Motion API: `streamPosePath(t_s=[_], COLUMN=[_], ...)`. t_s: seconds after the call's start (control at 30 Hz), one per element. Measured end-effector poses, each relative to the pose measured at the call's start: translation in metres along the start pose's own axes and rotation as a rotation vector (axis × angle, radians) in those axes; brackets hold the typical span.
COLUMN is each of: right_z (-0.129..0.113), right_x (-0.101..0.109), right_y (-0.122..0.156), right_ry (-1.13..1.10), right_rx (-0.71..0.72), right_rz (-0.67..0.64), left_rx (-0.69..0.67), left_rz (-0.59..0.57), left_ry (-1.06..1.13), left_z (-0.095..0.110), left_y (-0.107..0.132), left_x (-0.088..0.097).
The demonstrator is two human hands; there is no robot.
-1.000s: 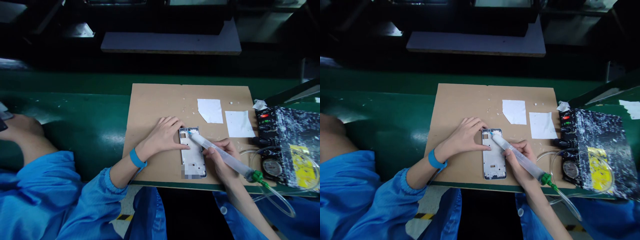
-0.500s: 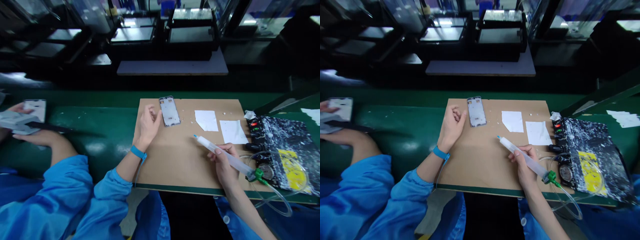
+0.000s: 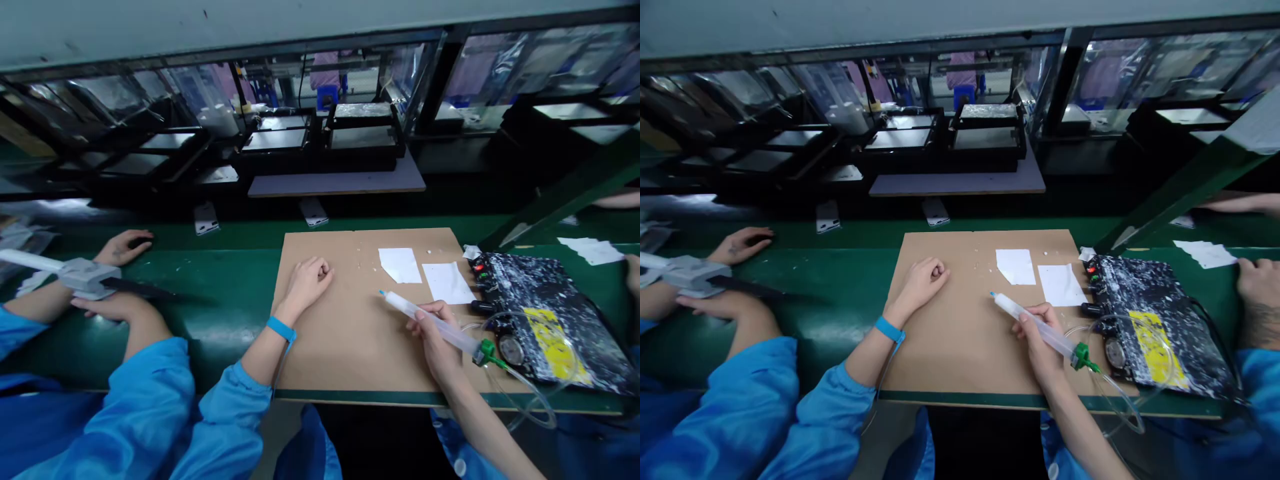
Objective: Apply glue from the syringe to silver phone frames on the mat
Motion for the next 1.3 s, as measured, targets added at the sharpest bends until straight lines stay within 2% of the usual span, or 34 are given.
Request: streamPosePath(t_s=[0.1,0.2,0.33,0.53,0.7,1.0,1.1,1.3], right_z=[-0.007,-0.013,-0.010,-0.005,-0.010,-0.009,-0.007,-0.006], right_x=[0.010,0.029,0.050,0.054,0.048,0.046,0.046,0.049], right_y=[-0.008,-0.020,-0.033,-0.032,-0.031,-0.031,-0.031,-0.032], right_ry=[0.028,0.109,0.228,0.254,0.293,0.331,0.319,0.339], right_rx=[0.047,0.127,0.178,0.161,0.162,0.133,0.123,0.141], right_rz=[0.056,0.138,0.214,0.226,0.219,0.194,0.187,0.201], left_rx=[0.004,-0.002,-0.004,0.023,0.152,0.524,0.587,0.621], left_rz=[-0.005,0.001,0.009,0.032,0.145,0.396,0.425,0.400], left_ry=[0.013,0.028,0.045,0.092,-0.050,-0.350,-0.402,-0.430], left_z=[-0.002,-0.003,-0.006,-0.019,-0.049,-0.124,-0.136,-0.137], left_y=[-0.001,-0.002,-0.004,-0.009,-0.019,-0.023,-0.025,-0.027], left_x=[0.001,0.000,-0.002,0.004,0.028,0.095,0.104,0.102])
Point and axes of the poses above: each hand's wrist, its own y-axis away from the middle knuckle, its own x-axis out of the back of the hand, z = x × y, the point moved 5 cm from there along -y, towards the middle knuckle, and after that the axes turned 5 degrees about z, right-handed, at the moved point
